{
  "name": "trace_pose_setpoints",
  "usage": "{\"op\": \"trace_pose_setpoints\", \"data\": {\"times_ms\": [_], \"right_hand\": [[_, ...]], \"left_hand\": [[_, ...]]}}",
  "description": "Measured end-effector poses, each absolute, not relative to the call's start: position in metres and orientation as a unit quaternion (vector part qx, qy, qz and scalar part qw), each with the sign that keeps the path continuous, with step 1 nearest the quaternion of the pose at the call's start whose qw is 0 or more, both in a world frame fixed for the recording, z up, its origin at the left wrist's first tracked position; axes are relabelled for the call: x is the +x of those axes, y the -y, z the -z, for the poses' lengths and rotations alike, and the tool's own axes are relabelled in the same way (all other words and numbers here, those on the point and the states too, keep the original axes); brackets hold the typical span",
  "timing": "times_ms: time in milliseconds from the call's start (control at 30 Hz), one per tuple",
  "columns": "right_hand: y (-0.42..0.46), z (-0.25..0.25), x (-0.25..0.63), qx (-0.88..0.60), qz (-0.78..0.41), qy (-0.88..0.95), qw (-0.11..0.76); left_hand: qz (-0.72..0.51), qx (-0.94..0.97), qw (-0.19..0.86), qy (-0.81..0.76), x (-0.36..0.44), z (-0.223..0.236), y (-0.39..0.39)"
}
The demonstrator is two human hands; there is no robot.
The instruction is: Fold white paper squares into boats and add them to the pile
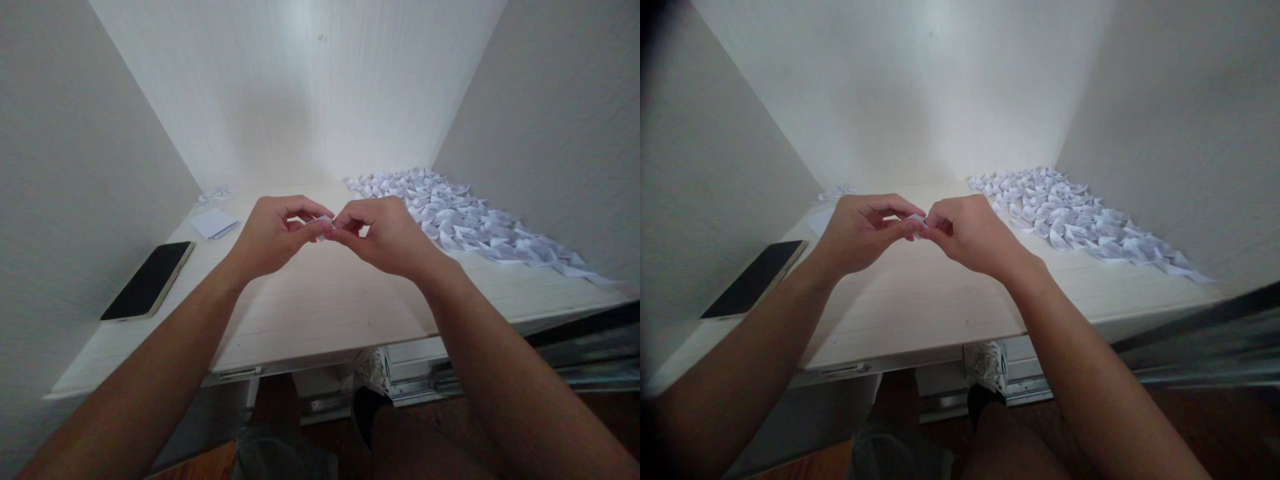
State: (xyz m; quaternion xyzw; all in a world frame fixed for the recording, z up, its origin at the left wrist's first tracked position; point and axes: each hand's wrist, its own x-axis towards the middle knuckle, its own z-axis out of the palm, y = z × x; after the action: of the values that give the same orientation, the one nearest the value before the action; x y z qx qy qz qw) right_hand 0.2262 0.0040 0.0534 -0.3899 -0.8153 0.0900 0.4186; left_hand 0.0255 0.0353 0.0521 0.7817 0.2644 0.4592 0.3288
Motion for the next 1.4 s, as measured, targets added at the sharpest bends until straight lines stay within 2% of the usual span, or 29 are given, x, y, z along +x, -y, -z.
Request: {"op": "trace_pose_setpoints", "data": {"times_ms": [200, 433, 800, 1067, 1400], "right_hand": [[-0.008, -0.043, 0.217, -0.384, -0.203, 0.735, 0.520], [-0.011, -0.038, 0.203, -0.342, -0.343, 0.629, 0.609], [-0.003, -0.043, 0.202, -0.349, -0.297, 0.659, 0.596], [-0.002, -0.032, 0.192, -0.370, -0.390, 0.602, 0.590], [0.006, -0.029, 0.196, -0.366, -0.449, 0.564, 0.589]], "left_hand": [[-0.512, 0.746, 0.315, -0.287, 0.030, -0.052, -0.034], [-0.546, 0.701, 0.363, -0.280, 0.029, -0.053, -0.035], [-0.553, 0.679, 0.385, -0.293, 0.026, -0.058, -0.031], [-0.598, 0.632, 0.404, -0.283, 0.030, -0.055, -0.030], [-0.516, 0.681, 0.395, -0.337, 0.017, -0.053, -0.031]]}}
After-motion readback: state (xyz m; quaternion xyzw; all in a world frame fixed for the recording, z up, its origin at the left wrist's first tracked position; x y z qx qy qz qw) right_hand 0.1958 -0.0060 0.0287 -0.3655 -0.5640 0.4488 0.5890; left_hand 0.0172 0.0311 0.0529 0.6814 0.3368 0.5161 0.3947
